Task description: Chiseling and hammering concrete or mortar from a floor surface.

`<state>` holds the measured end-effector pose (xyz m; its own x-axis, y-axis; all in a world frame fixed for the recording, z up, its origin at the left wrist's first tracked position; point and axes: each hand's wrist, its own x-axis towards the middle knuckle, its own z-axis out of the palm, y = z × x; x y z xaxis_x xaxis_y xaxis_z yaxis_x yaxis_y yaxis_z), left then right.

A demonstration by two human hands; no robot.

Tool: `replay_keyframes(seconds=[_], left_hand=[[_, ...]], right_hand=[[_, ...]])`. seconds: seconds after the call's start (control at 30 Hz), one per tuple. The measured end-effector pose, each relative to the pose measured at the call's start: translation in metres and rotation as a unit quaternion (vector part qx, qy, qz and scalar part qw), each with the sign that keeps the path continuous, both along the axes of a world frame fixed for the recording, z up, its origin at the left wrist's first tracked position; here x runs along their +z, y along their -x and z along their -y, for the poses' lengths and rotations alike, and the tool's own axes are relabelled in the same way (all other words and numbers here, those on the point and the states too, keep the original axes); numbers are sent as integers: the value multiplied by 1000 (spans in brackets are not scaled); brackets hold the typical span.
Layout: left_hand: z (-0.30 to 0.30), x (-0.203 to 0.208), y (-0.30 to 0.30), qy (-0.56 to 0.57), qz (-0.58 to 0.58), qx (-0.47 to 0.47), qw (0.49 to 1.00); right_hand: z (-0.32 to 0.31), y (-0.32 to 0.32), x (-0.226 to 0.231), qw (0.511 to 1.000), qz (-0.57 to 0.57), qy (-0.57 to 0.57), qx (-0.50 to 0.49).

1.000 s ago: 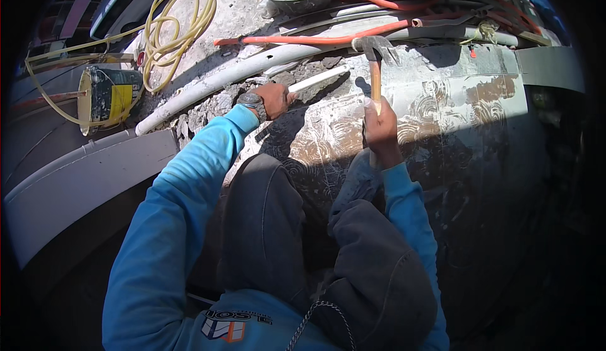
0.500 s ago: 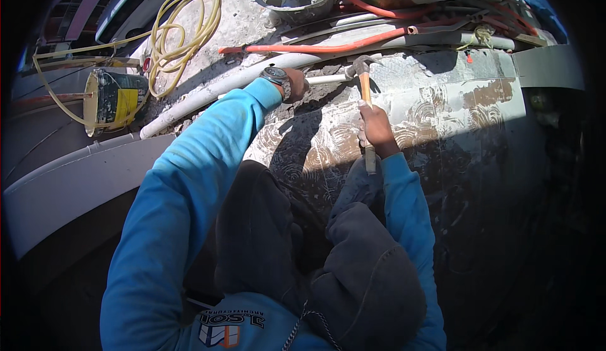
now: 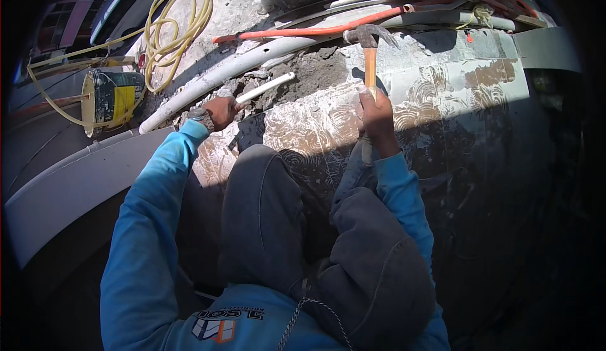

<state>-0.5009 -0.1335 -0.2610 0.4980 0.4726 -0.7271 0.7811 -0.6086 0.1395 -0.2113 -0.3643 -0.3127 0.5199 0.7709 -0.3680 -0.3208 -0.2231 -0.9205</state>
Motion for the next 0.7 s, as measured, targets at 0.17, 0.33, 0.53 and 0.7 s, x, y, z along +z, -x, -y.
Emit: replay_keyframes(seconds=[0.17, 0.33, 0.53, 0.7], left_hand=[[2, -9, -40, -24, 147, -15, 989], [10, -18, -109, -77, 60, -65, 993], [5, 5, -135, -35, 60, -96, 993], [-4, -9, -139, -34, 10, -108, 993]], right_hand=[[-3, -13, 30, 996, -74, 0, -55], [-16, -7, 49, 997, -4, -36, -61], [-40, 15, -2, 989, 1, 147, 13], [-34, 5, -30, 992, -85, 92, 8]])
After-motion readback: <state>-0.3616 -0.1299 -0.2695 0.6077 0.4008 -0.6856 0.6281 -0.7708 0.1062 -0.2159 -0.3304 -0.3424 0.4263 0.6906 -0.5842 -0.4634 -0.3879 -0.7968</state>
